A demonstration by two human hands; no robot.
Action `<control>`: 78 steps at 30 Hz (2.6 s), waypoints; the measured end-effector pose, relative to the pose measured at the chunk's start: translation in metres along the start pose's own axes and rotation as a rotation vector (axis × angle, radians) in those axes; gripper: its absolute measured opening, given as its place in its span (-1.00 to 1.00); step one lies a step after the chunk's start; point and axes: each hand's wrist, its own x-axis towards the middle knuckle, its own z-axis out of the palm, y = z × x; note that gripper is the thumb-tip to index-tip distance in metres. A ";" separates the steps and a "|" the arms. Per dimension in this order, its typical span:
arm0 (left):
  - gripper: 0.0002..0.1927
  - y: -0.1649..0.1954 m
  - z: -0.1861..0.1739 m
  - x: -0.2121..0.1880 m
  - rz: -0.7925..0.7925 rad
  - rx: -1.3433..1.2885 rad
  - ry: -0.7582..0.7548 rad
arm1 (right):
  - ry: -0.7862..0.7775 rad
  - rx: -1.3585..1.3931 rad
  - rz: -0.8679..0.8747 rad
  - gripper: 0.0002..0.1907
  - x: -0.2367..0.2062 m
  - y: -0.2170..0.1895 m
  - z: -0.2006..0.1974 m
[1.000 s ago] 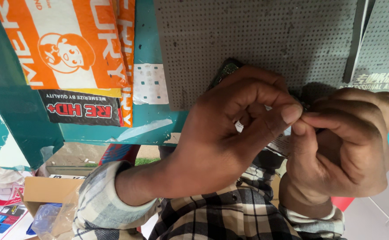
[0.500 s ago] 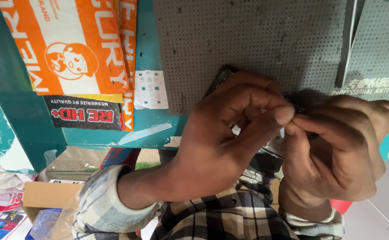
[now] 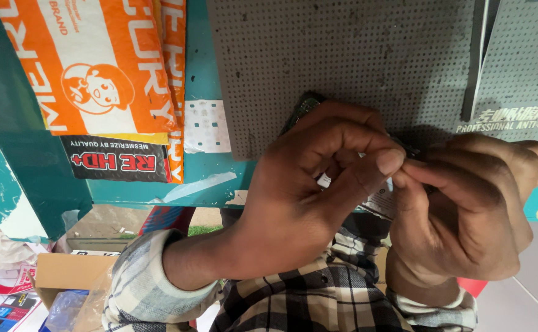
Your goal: The person works on a disassembled smartphone placed on a workbench. They use tweezers to carefully remove and reposition small internal components and connectors within the phone chassis.
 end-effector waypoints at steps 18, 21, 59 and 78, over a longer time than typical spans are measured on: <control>-0.91 -0.001 -0.006 -0.002 -0.038 -0.086 -0.065 | -0.023 -0.014 0.029 -0.82 -0.001 0.000 -0.003; -0.93 -0.002 -0.007 -0.002 0.049 -0.031 -0.072 | -0.034 -0.015 0.021 -0.82 -0.001 0.000 -0.004; -0.89 0.000 -0.008 0.003 0.148 0.135 -0.083 | 0.004 0.017 0.038 -0.86 -0.006 0.000 0.002; -0.89 0.001 -0.009 0.002 0.126 0.137 -0.104 | -0.004 0.003 0.029 -0.90 -0.007 0.002 0.001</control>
